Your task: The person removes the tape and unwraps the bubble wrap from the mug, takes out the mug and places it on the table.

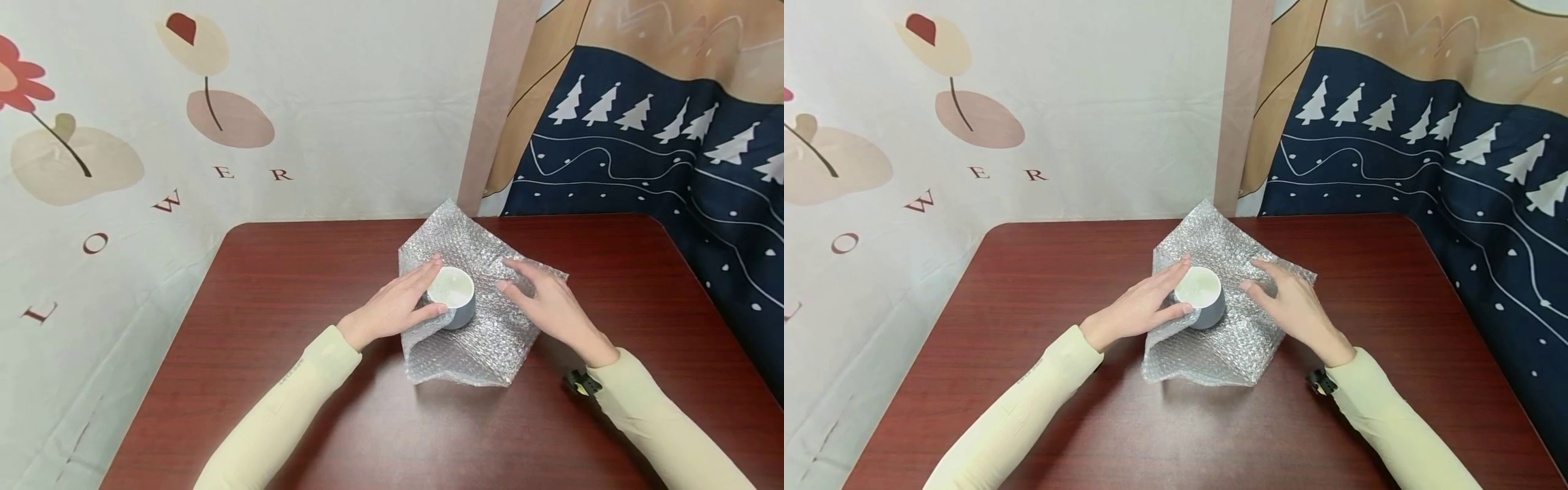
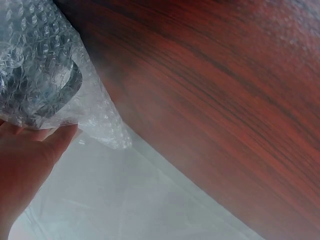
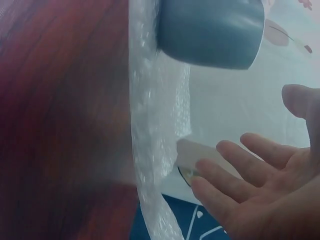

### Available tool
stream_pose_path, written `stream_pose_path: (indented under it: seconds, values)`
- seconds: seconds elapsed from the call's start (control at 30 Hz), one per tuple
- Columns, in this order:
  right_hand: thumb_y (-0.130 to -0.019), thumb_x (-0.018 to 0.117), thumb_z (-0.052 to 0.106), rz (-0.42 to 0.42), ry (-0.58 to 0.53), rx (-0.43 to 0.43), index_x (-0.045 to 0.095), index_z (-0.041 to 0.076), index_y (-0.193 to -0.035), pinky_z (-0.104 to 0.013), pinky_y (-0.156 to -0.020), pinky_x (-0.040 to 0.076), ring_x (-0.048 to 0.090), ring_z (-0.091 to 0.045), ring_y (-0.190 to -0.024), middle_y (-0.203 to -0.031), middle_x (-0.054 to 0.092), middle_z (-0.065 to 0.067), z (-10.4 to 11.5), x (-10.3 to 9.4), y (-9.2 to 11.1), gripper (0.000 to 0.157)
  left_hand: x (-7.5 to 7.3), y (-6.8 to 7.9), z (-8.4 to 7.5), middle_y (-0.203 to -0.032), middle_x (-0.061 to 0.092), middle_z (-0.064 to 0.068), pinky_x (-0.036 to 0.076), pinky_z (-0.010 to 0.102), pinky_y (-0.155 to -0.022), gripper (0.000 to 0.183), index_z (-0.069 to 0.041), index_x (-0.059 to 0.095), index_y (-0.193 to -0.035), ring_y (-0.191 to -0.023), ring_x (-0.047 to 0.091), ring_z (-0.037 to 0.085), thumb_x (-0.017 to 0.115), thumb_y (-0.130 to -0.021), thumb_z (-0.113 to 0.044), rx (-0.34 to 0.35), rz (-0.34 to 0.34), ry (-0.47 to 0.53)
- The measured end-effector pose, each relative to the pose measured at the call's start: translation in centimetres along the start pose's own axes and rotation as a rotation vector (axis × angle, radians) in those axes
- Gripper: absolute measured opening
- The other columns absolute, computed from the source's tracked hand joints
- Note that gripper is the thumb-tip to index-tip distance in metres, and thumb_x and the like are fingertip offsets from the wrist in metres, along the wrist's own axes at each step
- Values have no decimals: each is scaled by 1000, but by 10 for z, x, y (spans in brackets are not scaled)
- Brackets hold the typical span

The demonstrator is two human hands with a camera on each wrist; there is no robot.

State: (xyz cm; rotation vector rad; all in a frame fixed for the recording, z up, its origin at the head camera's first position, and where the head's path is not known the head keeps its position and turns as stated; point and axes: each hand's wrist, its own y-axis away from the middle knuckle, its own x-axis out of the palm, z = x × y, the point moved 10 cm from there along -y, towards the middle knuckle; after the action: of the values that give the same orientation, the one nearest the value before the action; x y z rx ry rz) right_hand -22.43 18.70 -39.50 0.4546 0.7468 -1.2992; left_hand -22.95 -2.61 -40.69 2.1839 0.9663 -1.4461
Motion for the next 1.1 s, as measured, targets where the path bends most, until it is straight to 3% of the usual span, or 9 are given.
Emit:
stream_pose_path:
  seconds: [0.23,0.5,0.7,0.9,1.1]
  values:
    - [-103,65,41,104,-79,-36,47,8,-156,-63,-113,38,43,-40,-144,-157,48,-18,6,18,-4,65,0,0,0,-171,16,11,19,37,-126,83,-1,21,-163,-157,20,23,56,-106,-48,-7,3,6]
    - [-89,82,44,230,-135,-83,38,11,-161,-62,-110,42,43,-39,-145,-162,41,-12,9,43,-9,90,1,0,2,-172,17,9,22,40,-126,82,-2,21,-164,-157,21,24,56,-106,-49,-16,6,15]
    - [-85,86,43,267,-159,-98,35,8,-161,-60,-106,47,48,-42,-141,-161,42,-17,13,57,-13,98,1,0,2,-171,17,10,22,41,-125,82,-2,22,-164,-157,22,25,56,-106,-49,-13,3,9]
    - [-83,88,43,276,-169,-88,34,10,-161,-59,-109,44,49,-39,-141,-159,43,-16,16,65,-16,100,0,0,2,-171,18,12,24,45,-125,81,0,23,-163,-156,23,27,56,-106,-48,-5,-5,5]
    - [-84,87,42,261,-168,-116,35,8,-160,-57,-112,43,48,-36,-141,-159,44,-16,20,70,-21,98,0,0,2,-171,19,11,23,40,-125,81,-1,23,-163,-157,23,24,56,-106,-48,-8,-3,1]
